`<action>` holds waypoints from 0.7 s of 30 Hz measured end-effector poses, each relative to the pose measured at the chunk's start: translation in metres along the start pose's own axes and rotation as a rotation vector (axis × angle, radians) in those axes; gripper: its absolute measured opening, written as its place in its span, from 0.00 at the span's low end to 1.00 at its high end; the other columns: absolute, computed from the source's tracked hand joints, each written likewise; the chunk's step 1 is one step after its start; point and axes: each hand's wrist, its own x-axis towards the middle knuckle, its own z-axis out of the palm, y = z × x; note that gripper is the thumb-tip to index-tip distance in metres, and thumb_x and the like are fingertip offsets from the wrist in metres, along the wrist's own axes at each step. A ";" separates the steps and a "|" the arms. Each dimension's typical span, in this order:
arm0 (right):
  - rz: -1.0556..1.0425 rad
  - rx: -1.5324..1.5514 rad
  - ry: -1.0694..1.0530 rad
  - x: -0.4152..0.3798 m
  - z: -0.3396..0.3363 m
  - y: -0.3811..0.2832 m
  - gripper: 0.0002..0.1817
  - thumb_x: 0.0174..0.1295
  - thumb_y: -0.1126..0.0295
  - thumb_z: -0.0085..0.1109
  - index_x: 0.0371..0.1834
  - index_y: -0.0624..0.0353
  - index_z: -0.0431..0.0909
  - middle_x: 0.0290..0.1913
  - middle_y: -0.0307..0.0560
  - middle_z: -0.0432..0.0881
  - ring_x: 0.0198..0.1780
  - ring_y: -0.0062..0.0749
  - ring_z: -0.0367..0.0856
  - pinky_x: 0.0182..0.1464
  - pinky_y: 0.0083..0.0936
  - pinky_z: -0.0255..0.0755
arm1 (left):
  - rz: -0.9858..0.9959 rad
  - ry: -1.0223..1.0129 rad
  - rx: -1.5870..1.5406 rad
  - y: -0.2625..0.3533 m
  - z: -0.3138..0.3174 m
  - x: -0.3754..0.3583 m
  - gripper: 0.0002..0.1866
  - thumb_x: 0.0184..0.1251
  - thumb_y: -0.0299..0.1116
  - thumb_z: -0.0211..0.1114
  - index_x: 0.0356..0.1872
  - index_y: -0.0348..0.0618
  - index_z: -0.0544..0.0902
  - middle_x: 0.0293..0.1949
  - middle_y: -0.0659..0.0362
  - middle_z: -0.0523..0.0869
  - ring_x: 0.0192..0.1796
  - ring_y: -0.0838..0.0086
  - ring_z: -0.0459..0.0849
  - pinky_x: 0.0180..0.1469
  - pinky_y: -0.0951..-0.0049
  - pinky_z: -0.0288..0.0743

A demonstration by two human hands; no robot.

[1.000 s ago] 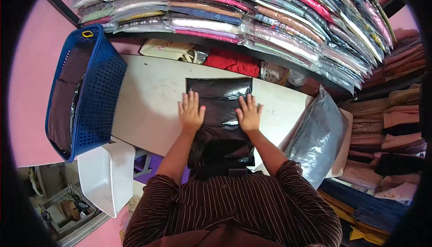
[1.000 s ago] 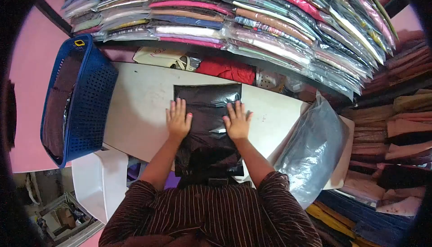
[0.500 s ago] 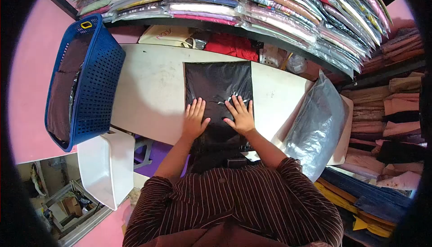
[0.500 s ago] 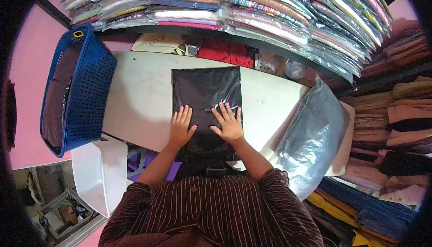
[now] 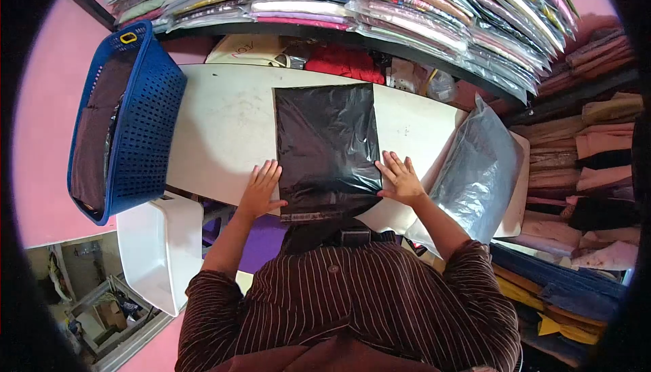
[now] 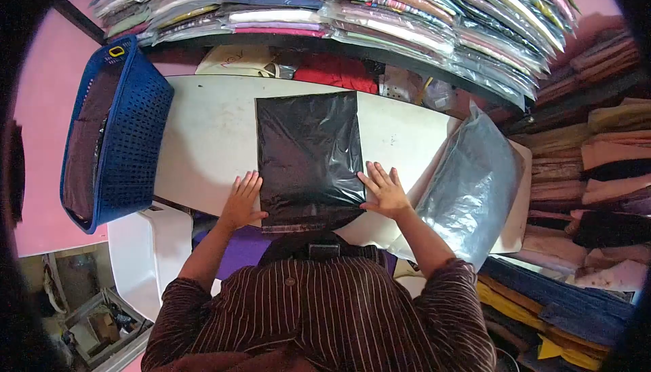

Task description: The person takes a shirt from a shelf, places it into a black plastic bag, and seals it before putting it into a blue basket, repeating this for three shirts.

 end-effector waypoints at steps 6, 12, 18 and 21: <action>-0.108 0.096 0.010 -0.030 -0.007 -0.009 0.39 0.48 0.64 0.65 0.67 0.50 0.61 0.73 0.54 0.55 0.72 0.47 0.58 0.69 0.49 0.55 | 0.015 -0.007 -0.215 -0.010 -0.009 -0.041 0.51 0.51 0.58 0.65 0.71 0.37 0.56 0.73 0.49 0.56 0.76 0.58 0.49 0.75 0.53 0.40; -0.179 0.242 0.147 -0.037 0.026 -0.037 0.17 0.43 0.70 0.66 0.40 0.54 0.79 0.47 0.43 0.77 0.56 0.42 0.73 0.55 0.38 0.69 | 0.202 -0.045 -0.284 0.021 0.004 -0.046 0.49 0.42 0.38 0.74 0.70 0.45 0.61 0.72 0.52 0.60 0.74 0.57 0.57 0.73 0.54 0.50; -0.101 0.484 0.228 -0.032 0.022 -0.039 0.11 0.48 0.72 0.63 0.36 0.56 0.76 0.37 0.48 0.79 0.42 0.46 0.78 0.45 0.35 0.73 | 0.230 0.020 -0.323 0.028 0.008 -0.039 0.34 0.39 0.26 0.71 0.57 0.46 0.76 0.64 0.55 0.73 0.68 0.59 0.68 0.66 0.56 0.63; 0.072 0.609 0.186 -0.022 0.016 -0.036 0.10 0.53 0.72 0.60 0.38 0.58 0.75 0.30 0.51 0.80 0.34 0.50 0.79 0.37 0.38 0.72 | 0.180 0.037 -0.545 0.024 0.000 -0.029 0.24 0.43 0.23 0.67 0.48 0.42 0.80 0.57 0.52 0.79 0.61 0.55 0.75 0.63 0.56 0.68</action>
